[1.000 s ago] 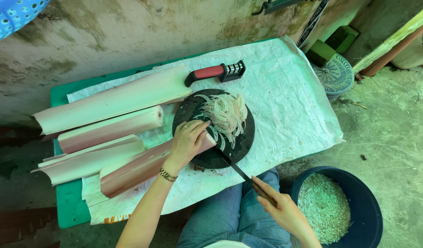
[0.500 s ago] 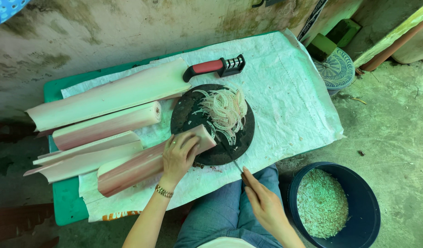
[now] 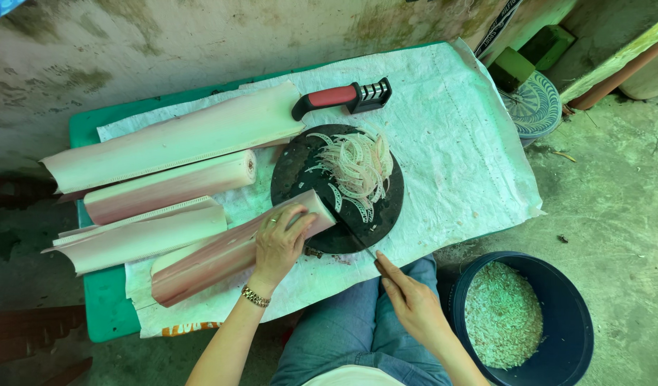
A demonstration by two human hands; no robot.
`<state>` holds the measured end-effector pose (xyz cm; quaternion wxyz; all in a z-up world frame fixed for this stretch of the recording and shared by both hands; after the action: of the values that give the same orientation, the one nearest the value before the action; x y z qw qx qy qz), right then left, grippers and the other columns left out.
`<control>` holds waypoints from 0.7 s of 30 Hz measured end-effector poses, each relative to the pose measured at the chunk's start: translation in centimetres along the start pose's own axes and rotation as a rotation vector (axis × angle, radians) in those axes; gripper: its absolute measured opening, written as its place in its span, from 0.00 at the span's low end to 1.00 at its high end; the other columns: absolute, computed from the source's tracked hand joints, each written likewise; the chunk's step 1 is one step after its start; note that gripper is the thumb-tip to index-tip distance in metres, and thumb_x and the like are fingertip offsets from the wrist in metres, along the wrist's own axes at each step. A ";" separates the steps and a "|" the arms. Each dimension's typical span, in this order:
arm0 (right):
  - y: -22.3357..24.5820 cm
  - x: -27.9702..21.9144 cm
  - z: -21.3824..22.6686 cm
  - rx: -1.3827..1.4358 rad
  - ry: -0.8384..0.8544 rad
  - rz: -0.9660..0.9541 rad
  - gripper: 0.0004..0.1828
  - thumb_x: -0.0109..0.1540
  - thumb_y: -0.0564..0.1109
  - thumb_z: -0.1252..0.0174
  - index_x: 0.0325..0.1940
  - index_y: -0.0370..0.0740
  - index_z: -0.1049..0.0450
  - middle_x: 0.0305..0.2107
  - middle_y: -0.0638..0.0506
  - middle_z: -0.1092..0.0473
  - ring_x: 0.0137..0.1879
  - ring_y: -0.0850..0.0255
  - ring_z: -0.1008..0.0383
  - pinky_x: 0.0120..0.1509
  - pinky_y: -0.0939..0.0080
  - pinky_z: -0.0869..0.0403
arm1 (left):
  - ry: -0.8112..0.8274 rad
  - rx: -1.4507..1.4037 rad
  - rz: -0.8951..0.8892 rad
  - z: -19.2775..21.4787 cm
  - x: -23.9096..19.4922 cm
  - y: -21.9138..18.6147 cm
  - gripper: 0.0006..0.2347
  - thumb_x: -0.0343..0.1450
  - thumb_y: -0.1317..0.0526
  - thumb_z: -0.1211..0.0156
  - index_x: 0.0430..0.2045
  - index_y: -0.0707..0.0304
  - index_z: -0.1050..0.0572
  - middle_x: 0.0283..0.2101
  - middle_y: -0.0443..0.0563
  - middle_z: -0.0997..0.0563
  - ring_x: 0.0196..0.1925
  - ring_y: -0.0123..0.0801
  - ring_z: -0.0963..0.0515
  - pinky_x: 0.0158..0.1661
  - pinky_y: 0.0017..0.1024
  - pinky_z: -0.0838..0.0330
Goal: The person sits on the floor and uses a knife to slice a long, pale vegetable stalk into thin strips on a round cutting board. The person gathers the sliced strips and continues slicing the remaining stalk.
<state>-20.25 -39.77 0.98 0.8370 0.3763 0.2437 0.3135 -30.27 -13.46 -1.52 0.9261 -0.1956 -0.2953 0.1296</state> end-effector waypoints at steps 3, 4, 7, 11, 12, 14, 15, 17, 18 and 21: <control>-0.1 0.2 0.4 0.020 -0.063 -0.011 0.28 0.67 0.46 0.49 0.72 0.54 0.37 0.52 0.45 0.22 0.56 0.50 0.20 0.55 0.58 0.25 | -0.026 -0.015 -0.020 -0.1 0.4 -0.3 0.13 0.67 0.67 0.37 0.44 0.52 0.22 0.50 0.46 0.23 0.54 0.42 0.22 0.51 0.41 0.27; 0.0 0.2 0.3 0.053 -0.054 -0.020 0.28 0.67 0.45 0.49 0.73 0.54 0.38 0.52 0.45 0.22 0.55 0.51 0.19 0.55 0.58 0.25 | -0.031 0.000 -0.026 -0.3 0.6 -0.3 0.12 0.67 0.67 0.37 0.44 0.52 0.22 0.49 0.46 0.24 0.54 0.42 0.22 0.51 0.41 0.27; 1.0 -0.2 -0.2 0.000 -0.069 0.073 0.28 0.66 0.45 0.48 0.72 0.55 0.36 0.47 0.44 0.22 0.49 0.49 0.19 0.50 0.56 0.24 | -0.012 0.049 -0.040 -0.4 0.6 -0.3 0.14 0.66 0.67 0.37 0.45 0.54 0.23 0.49 0.46 0.24 0.53 0.43 0.22 0.51 0.41 0.27; 1.8 -0.6 -1.2 -0.241 0.017 0.000 0.31 0.66 0.47 0.48 0.74 0.64 0.40 0.31 0.46 0.26 0.35 0.46 0.22 0.40 0.48 0.26 | 0.039 0.107 -0.027 -0.9 0.7 -0.1 0.14 0.65 0.68 0.37 0.44 0.54 0.23 0.50 0.47 0.24 0.52 0.44 0.22 0.49 0.41 0.26; 2.1 -0.6 -1.3 -0.277 0.003 0.030 0.31 0.66 0.47 0.48 0.74 0.65 0.41 0.29 0.46 0.28 0.32 0.46 0.23 0.37 0.47 0.27 | 0.041 0.112 -0.023 -1.0 0.6 -0.1 0.14 0.65 0.67 0.36 0.43 0.55 0.23 0.51 0.47 0.24 0.52 0.44 0.22 0.49 0.42 0.26; 2.5 -0.5 -1.4 -0.348 -0.023 0.093 0.32 0.66 0.47 0.48 0.75 0.66 0.43 0.26 0.47 0.31 0.26 0.47 0.26 0.32 0.46 0.28 | 0.046 0.123 -0.014 -1.1 0.5 0.0 0.14 0.64 0.67 0.36 0.42 0.56 0.24 0.52 0.48 0.24 0.52 0.45 0.22 0.49 0.42 0.26; 2.5 -0.5 -1.3 -0.363 -0.015 0.096 0.32 0.66 0.47 0.48 0.75 0.66 0.43 0.26 0.47 0.31 0.26 0.47 0.26 0.32 0.46 0.28 | 0.044 0.122 -0.009 -1.2 0.5 -0.1 0.13 0.64 0.67 0.36 0.42 0.56 0.24 0.52 0.47 0.24 0.52 0.45 0.22 0.49 0.42 0.26; 2.3 -0.6 -1.1 -0.394 0.002 0.099 0.33 0.66 0.47 0.48 0.75 0.65 0.44 0.26 0.46 0.31 0.24 0.46 0.27 0.30 0.45 0.29 | 0.041 0.118 0.001 -1.3 0.6 -0.1 0.13 0.65 0.66 0.36 0.43 0.55 0.24 0.52 0.47 0.24 0.52 0.44 0.22 0.48 0.42 0.26; 2.1 -0.6 -1.0 -0.405 0.023 0.080 0.34 0.66 0.47 0.48 0.76 0.65 0.45 0.26 0.46 0.32 0.24 0.46 0.28 0.30 0.46 0.29 | 0.038 0.116 -0.001 -1.4 0.6 -0.1 0.13 0.65 0.66 0.36 0.43 0.55 0.23 0.52 0.46 0.24 0.52 0.44 0.22 0.48 0.42 0.26; 1.4 -0.9 -1.1 -0.422 0.061 0.063 0.35 0.66 0.46 0.47 0.77 0.65 0.46 0.25 0.45 0.32 0.23 0.46 0.28 0.29 0.46 0.29 | 0.043 0.115 0.008 -1.4 0.6 -0.1 0.13 0.66 0.66 0.36 0.43 0.55 0.23 0.52 0.45 0.24 0.52 0.43 0.22 0.47 0.41 0.25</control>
<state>-22.00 -39.16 1.57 0.8795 0.1903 0.1858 0.3946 -28.96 -13.75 -2.27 0.9415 -0.1462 -0.2665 0.1455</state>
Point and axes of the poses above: each hand's wrist, its own x-axis towards the middle knuckle, its own z-axis out of the back of the hand, y = z × x, the point moved 2 cm from there along x, towards the middle knuckle
